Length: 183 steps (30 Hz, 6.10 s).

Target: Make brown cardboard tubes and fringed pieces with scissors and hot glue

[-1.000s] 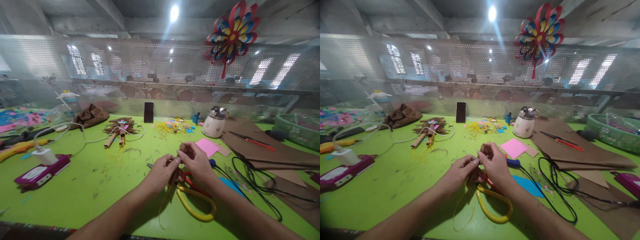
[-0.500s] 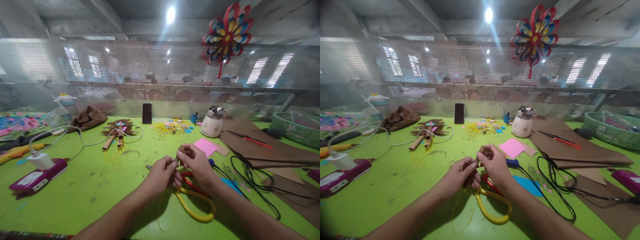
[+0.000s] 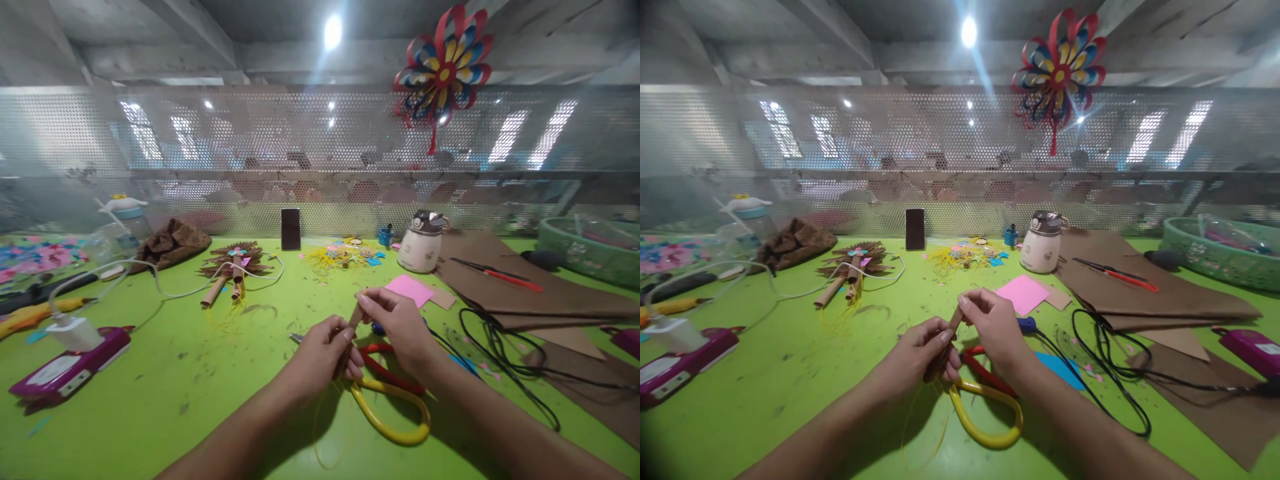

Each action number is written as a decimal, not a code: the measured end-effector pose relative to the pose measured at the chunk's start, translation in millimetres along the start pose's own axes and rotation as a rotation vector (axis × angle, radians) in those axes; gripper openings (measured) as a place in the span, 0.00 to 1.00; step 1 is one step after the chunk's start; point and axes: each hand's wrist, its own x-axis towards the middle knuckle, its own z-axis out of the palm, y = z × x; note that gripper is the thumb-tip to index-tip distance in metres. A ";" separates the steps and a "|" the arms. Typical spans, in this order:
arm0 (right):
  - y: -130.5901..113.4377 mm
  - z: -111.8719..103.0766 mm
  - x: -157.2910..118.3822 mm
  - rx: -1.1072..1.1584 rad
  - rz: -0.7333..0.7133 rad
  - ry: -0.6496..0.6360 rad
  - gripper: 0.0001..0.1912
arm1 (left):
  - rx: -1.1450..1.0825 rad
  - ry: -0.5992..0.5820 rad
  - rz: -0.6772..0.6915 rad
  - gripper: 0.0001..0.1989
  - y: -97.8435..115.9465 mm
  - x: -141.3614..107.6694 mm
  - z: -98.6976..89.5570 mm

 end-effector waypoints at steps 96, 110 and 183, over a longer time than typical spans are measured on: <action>16.7 0.8 -9.7 -0.001 -0.038 -0.056 0.23 | -0.485 0.141 -0.019 0.08 19.1 -5.7 -17.6; -3.1 1.2 -15.2 -0.162 -0.159 -0.062 0.22 | -0.444 0.036 0.013 0.07 14.4 -5.6 -12.8; -6.3 10.0 -23.4 -0.185 -0.073 -0.240 0.11 | -0.361 0.200 0.232 0.12 14.5 1.2 -17.0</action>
